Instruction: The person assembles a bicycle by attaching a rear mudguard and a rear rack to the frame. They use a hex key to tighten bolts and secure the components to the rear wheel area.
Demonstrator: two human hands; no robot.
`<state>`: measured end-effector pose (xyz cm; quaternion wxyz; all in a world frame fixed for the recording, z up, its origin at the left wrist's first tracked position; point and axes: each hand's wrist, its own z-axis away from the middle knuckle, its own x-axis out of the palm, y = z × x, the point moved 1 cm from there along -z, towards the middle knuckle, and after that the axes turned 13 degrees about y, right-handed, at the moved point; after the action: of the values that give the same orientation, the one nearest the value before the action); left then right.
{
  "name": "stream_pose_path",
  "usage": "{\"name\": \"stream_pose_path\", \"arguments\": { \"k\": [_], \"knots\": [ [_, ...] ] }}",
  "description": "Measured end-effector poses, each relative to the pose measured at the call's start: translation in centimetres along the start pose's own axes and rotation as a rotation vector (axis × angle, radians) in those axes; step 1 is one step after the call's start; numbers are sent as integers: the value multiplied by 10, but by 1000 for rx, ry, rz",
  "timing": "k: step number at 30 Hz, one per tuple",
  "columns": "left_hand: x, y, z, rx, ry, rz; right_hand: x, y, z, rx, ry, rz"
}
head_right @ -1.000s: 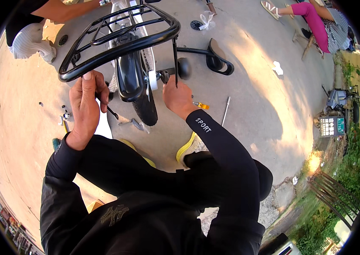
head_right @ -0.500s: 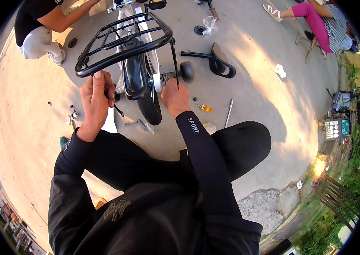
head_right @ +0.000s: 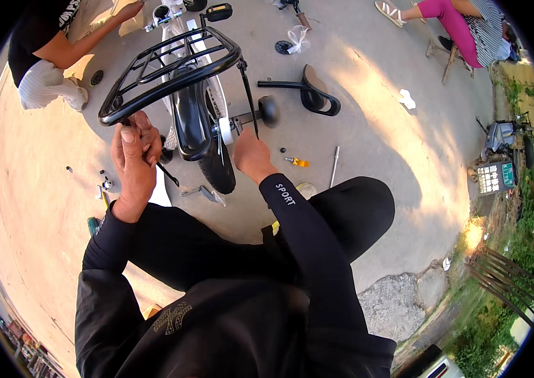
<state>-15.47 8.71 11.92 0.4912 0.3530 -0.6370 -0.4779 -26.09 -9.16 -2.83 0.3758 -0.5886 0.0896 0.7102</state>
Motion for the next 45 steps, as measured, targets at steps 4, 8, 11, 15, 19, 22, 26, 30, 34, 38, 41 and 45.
{"name": "stream_pose_path", "arguments": {
  "k": [4,8,11,15,19,22,26,30,34,38,41,45],
  "knots": [
    [-1,-5,-7,-87,45,77,-1,-2,2,20,38,-5],
    [6,-3,-9,-117,105,29,9,2,5,14,45,-30],
    [5,-1,-10,-103,126,56,21,8,14,-35,113,-87],
    [-2,-2,-5,-113,125,77,50,18,14,-41,232,-144],
    [-3,-3,-5,-96,130,131,94,37,13,-102,457,-231],
    [-9,-4,-3,-68,88,114,113,44,5,-84,454,-320],
    [-3,-2,-1,-74,93,90,134,54,-6,-98,514,-430],
    [-7,-2,-4,-46,89,49,121,58,9,-116,473,-443],
    [-6,-5,-2,-52,63,52,89,70,39,-13,290,-398],
    [-9,-3,1,-75,68,96,11,24,29,51,62,-249],
    [-9,-10,1,-94,51,116,9,18,22,-5,137,-177],
    [-13,-13,2,-83,18,121,13,16,9,6,28,-130]
  ]
}}
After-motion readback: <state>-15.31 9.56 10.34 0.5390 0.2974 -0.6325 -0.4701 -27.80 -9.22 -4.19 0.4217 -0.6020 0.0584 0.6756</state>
